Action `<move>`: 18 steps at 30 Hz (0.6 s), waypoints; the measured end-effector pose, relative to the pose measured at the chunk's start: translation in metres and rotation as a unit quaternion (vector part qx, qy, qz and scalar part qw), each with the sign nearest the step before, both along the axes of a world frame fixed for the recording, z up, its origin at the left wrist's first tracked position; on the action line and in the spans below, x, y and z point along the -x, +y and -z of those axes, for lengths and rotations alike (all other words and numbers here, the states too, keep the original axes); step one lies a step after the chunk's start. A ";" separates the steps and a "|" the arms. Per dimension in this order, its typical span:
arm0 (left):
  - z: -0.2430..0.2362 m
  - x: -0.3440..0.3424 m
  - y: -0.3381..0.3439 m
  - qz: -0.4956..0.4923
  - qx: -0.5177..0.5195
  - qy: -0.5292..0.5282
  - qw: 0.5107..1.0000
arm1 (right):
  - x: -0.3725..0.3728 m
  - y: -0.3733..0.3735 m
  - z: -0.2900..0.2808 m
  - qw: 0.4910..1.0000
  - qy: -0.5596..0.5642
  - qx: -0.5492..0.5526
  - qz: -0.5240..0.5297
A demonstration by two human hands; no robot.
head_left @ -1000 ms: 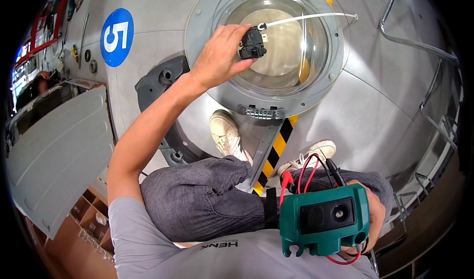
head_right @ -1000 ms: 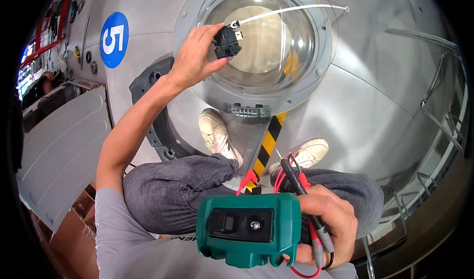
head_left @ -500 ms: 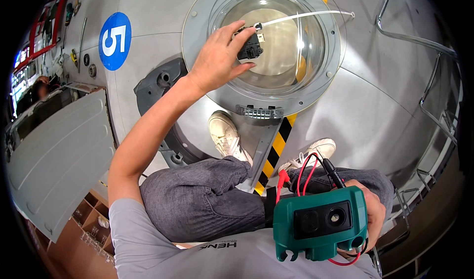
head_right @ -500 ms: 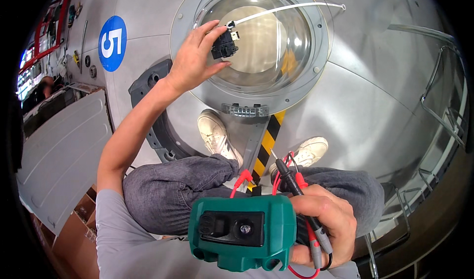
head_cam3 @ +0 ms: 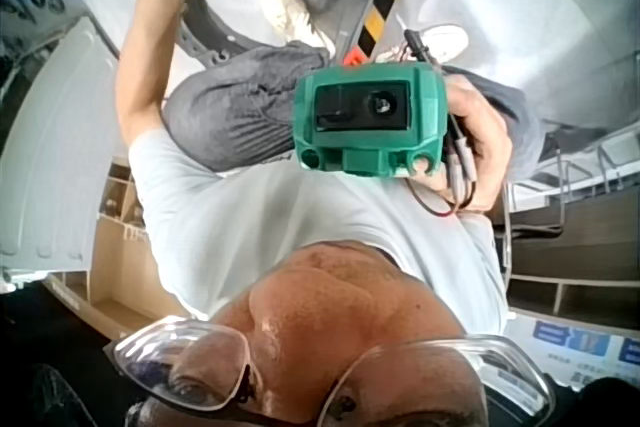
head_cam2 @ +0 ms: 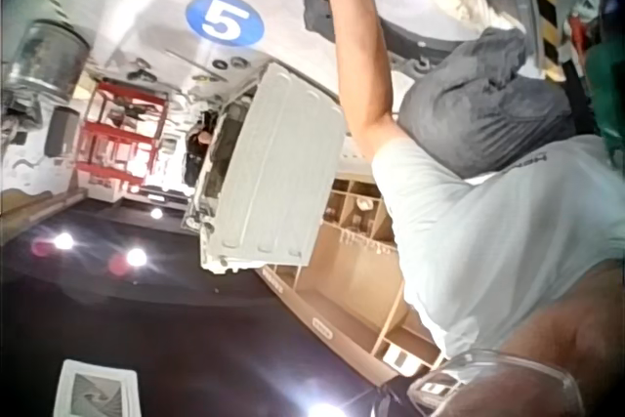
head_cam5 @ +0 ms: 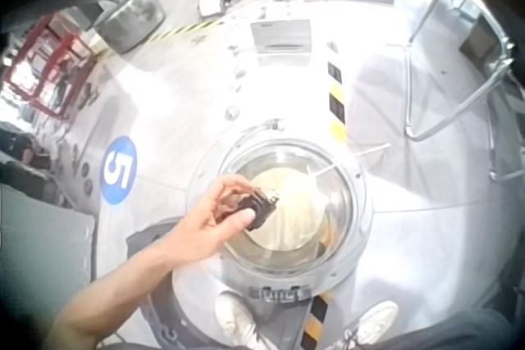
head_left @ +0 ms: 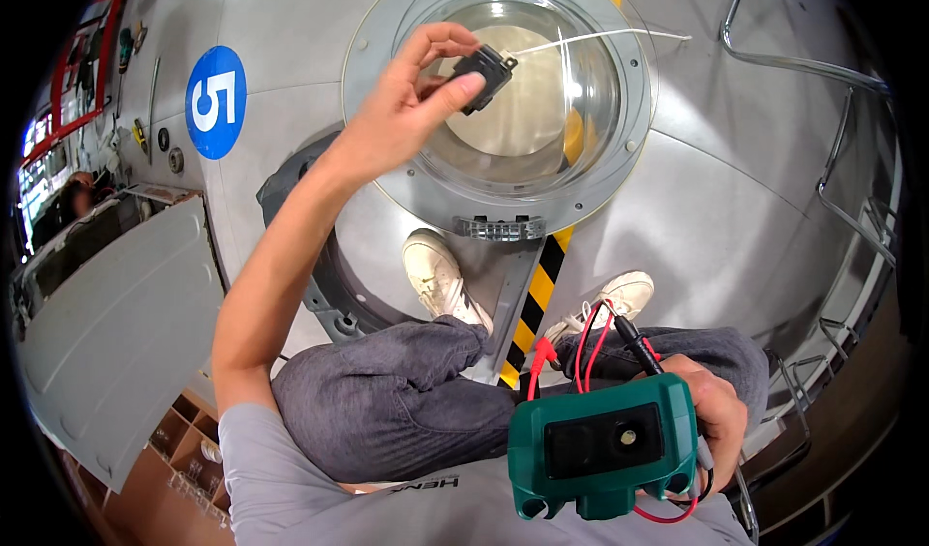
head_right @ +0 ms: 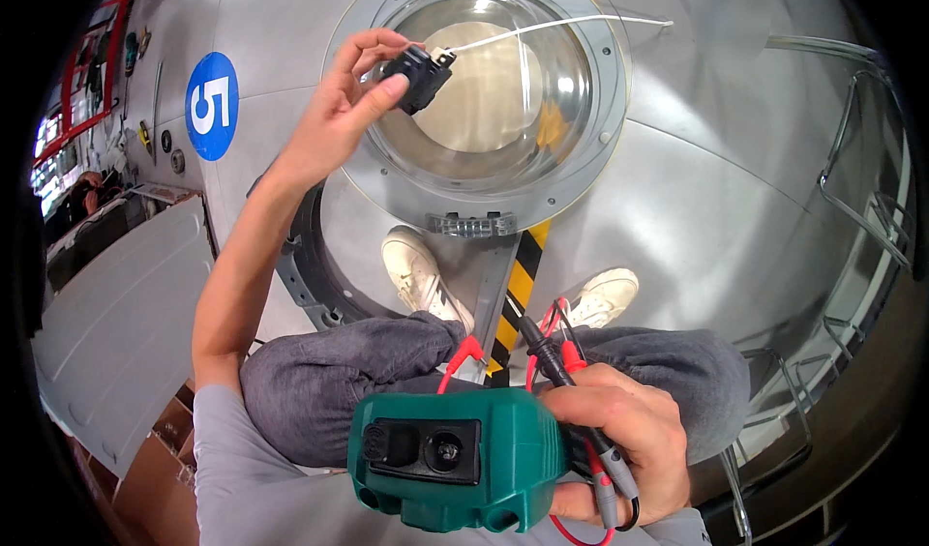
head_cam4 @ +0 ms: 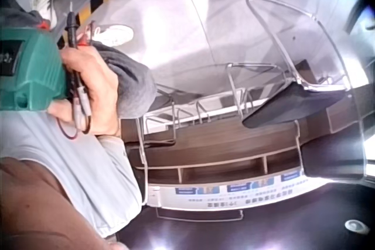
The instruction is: The person handles a component over a washing machine door, picks up a wire, and uses a multimeter to test the electrical connections inside an open washing machine cabinet while sitting on the floor.
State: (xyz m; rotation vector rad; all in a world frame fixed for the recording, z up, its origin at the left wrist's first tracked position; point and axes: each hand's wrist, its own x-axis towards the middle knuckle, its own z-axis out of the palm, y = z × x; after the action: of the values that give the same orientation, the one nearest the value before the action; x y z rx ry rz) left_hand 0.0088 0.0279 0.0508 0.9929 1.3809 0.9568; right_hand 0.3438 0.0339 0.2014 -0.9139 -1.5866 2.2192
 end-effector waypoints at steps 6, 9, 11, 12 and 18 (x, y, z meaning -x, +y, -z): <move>-0.002 0.017 0.007 0.013 0.086 -0.258 0.962 | 0.005 0.000 -0.008 0.999 -0.049 -0.021 0.012; 0.001 0.021 0.004 0.019 0.089 -0.334 0.938 | 0.005 0.001 -0.010 0.998 -0.059 -0.016 0.009; 0.002 0.021 0.003 0.007 0.089 -0.346 0.934 | 0.004 0.001 -0.009 0.998 -0.061 -0.018 0.009; 0.002 0.022 0.003 0.000 0.089 -0.352 0.932 | 0.005 0.001 -0.009 0.998 -0.062 -0.019 0.008; 0.005 0.026 0.004 -0.008 0.084 -0.367 0.926 | 0.006 0.001 -0.008 0.998 -0.057 -0.022 0.012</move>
State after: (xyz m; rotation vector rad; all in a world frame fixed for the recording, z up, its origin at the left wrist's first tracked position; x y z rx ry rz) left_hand -0.0169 0.0318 0.0460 0.4108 0.8127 1.0550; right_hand 0.3381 0.0344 0.2091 -1.0586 -1.6585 2.1418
